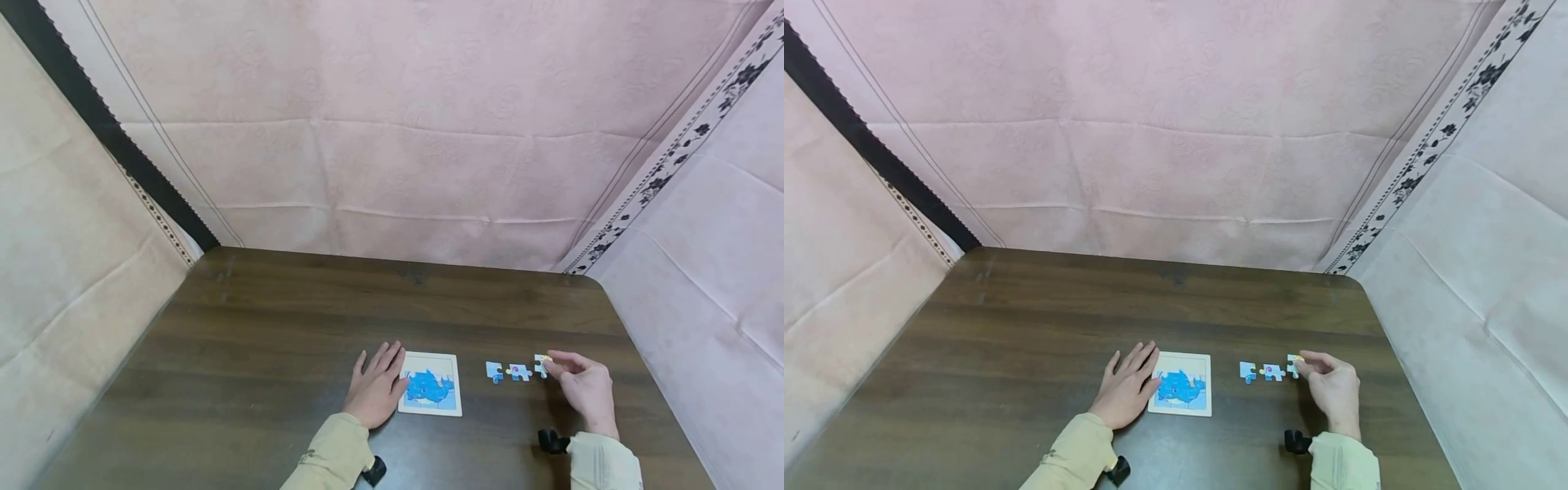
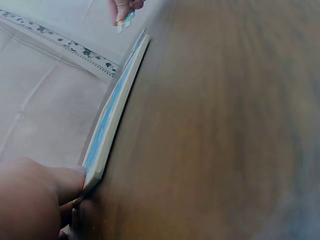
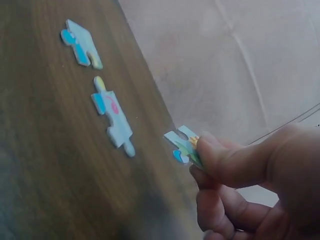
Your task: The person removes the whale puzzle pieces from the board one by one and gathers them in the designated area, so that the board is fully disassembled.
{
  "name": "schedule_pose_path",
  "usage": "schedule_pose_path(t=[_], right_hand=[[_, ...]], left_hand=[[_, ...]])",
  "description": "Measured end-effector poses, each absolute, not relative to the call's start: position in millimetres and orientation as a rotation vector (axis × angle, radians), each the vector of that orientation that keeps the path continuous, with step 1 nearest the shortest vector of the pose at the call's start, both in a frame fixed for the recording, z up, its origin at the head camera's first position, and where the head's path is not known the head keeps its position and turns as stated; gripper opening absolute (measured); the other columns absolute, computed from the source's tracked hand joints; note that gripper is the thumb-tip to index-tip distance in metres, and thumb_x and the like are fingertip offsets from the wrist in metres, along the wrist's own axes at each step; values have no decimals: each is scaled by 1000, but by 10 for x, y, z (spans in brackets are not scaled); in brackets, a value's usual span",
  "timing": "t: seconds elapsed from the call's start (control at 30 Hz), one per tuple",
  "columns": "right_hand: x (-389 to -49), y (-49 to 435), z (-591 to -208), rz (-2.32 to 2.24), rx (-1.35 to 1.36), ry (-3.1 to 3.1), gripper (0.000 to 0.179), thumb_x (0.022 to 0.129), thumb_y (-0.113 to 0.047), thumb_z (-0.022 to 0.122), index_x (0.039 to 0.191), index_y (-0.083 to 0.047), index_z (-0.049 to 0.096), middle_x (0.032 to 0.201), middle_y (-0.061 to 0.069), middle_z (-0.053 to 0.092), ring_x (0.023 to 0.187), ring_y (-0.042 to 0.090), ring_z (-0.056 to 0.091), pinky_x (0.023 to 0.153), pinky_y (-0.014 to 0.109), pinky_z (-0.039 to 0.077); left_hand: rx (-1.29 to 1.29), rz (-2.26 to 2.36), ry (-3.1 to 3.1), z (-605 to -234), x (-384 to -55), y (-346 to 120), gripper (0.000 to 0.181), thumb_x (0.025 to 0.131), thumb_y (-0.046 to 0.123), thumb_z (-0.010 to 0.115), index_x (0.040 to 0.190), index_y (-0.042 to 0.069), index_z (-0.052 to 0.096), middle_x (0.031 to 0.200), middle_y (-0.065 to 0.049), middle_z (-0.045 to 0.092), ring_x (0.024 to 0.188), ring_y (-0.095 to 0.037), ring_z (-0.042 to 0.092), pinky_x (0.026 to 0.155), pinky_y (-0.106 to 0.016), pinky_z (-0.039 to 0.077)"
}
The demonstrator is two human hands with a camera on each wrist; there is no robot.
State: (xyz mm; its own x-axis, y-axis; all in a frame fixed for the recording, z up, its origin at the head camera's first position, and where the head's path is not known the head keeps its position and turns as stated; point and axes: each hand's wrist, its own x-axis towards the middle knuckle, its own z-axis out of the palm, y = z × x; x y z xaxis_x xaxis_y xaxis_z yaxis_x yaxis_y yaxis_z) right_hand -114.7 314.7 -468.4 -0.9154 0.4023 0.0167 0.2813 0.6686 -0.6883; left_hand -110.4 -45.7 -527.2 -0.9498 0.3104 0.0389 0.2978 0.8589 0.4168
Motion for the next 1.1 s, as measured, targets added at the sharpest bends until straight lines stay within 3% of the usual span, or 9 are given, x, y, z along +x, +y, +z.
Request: schedule_pose_path(t=[0.2, 0.6, 0.9, 1.1], right_hand=[[-1143, 3211, -4716, 1053, -563, -2772, 32, 85, -31, 77, 107, -9, 76, 89, 6, 75, 77, 9, 60, 63, 24, 43], [-1135, 3240, -4753, 1011, -505, -2839, 30, 82, -25, 79, 107, -7, 76, 77, 2, 71, 72, 12, 56, 61, 27, 42], [-1171, 3258, -4788, 1000, -666, -2883, 37, 83, -30, 78, 107, -2, 74, 78, 2, 72, 85, 25, 63, 66, 33, 45], [-1179, 3238, -4811, 1012, -670, -2878, 34, 84, -28, 77, 104, -1, 74, 78, 3, 72, 82, 25, 63, 63, 31, 44]], left_hand=[[496, 669, 2992, -5241, -1106, -444, 60, 101, 44, 49, 151, 13, 37, 157, -3, 31, 146, -26, 21, 114, -59, 12], [491, 651, 2992, -5213, -1112, -440, 60, 100, 44, 49, 150, 13, 38, 157, -3, 31, 146, -26, 21, 114, -59, 12], [504, 656, 3010, -5239, -1103, -450, 59, 101, 43, 48, 150, 13, 38, 157, -3, 32, 146, -25, 22, 114, -59, 13], [506, 654, 3011, -5251, -1094, -450, 59, 101, 43, 48, 150, 13, 39, 157, -3, 32, 146, -25, 23, 114, -59, 13]])
